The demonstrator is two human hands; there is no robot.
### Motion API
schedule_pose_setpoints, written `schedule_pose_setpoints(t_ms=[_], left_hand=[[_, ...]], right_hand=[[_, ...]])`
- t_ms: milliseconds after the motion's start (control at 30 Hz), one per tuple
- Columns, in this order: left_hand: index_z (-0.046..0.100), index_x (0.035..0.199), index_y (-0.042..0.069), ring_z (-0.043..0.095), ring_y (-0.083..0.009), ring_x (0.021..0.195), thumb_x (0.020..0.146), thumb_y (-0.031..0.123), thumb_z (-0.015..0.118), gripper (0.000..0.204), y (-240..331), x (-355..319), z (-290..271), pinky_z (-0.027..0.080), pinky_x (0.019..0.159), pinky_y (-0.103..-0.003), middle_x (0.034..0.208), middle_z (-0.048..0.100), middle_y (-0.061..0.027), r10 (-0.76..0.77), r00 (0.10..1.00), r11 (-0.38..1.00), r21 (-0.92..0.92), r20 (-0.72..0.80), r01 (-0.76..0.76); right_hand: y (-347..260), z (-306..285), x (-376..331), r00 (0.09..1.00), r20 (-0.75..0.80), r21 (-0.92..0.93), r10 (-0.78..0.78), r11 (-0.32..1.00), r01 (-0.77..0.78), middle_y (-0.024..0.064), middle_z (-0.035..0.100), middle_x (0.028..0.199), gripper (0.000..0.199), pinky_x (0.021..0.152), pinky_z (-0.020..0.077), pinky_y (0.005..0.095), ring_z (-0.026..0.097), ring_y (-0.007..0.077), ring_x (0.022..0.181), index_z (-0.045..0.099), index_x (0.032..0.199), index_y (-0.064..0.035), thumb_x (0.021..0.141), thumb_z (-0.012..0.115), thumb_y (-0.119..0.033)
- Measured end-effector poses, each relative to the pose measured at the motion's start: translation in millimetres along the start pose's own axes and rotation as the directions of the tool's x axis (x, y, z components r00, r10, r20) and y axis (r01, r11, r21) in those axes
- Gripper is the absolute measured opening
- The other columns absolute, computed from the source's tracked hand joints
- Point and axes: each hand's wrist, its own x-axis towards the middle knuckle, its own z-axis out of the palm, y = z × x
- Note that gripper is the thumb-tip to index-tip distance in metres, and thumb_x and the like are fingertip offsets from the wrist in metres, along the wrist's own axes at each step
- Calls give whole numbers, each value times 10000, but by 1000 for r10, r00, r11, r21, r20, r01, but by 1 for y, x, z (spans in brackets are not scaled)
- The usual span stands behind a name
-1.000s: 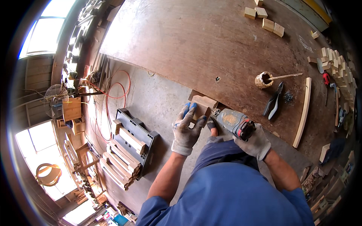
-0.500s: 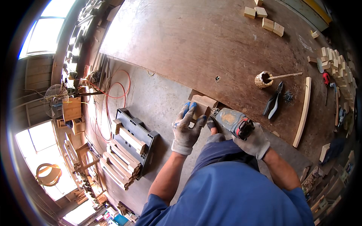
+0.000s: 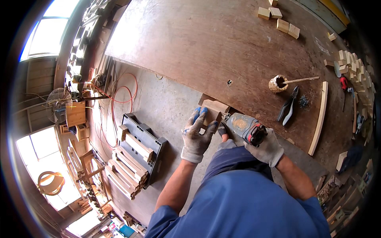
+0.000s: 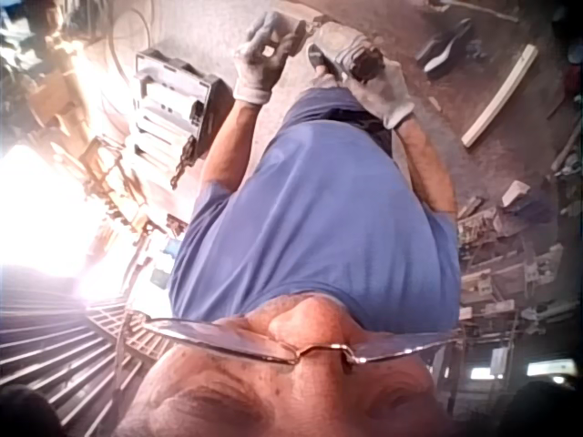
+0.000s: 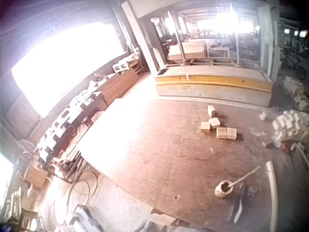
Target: The person assembles small wooden blocks by applying glue to their edges and joining them together. They use a brush to apply glue, a nail gun to fasten the pieces, and pliers to pull out nails. The process is repeated for multiple blocks on a workbench.
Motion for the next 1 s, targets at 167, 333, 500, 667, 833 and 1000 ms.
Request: schedule_pose_setpoints(t_ms=[167, 333, 500, 667, 833, 1000], left_hand=[[721, 1318, 18, 682, -398, 1247, 810, 180, 901, 563, 0, 1, -1, 566, 1042, -449, 1360, 675, -264, 3, 1000, 1000, 15, 11, -3], [712, 1342, 7, 697, -352, 1250, 827, 165, 893, 567, 4, 2, -3, 550, 1069, -415, 1357, 691, -259, -1, 1000, 1000, 31, 20, 1], [714, 1340, 10, 700, -351, 1245, 825, 165, 893, 568, 4, 2, -3, 553, 1065, -415, 1353, 694, -255, 5, 1000, 999, 34, 19, -5], [713, 1339, 3, 698, -349, 1248, 827, 171, 893, 568, 4, 3, -3, 552, 1066, -414, 1353, 693, -258, 2, 1000, 999, 39, 20, -3], [710, 1336, -9, 697, -349, 1251, 832, 171, 892, 566, 7, 3, -4, 547, 1073, -414, 1355, 692, -260, -13, 1000, 999, 43, 25, 12], [710, 1334, -14, 697, -354, 1250, 834, 174, 891, 564, 6, 3, -4, 546, 1075, -414, 1352, 693, -263, -4, 1000, 999, 34, 21, 3]], right_hand=[[0, 1, 1, 999, -2, -38, -41, 998, 41, 168, 760, 873, 206, 758, 615, 430, 767, 353, 847, 725, 958, -12, 806, 772, -145], [14, 5, -5, 998, 51, -108, -24, 994, 29, 140, 753, 959, 242, 817, 607, 435, 751, 348, 889, 718, 1042, -55, 831, 782, -155], [19, 8, -6, 998, 57, -118, -34, 992, 40, 124, 747, 976, 265, 827, 608, 433, 743, 343, 879, 717, 1077, -74, 833, 789, -148], [-1, 1, 3, 999, 38, -25, -6, 1000, 7, 157, 767, 899, 198, 782, 624, 415, 775, 328, 859, 722, 991, -8, 822, 752, -107], [7, 4, -1, 998, 45, -48, -34, 998, 36, 146, 750, 939, 217, 797, 618, 435, 754, 344, 853, 709, 1016, -40, 822, 770, -117], [16, 8, -3, 997, 29, -77, -67, 995, 69, 138, 735, 942, 238, 793, 611, 445, 741, 352, 842, 696, 1040, -52, 822, 768, -116]])
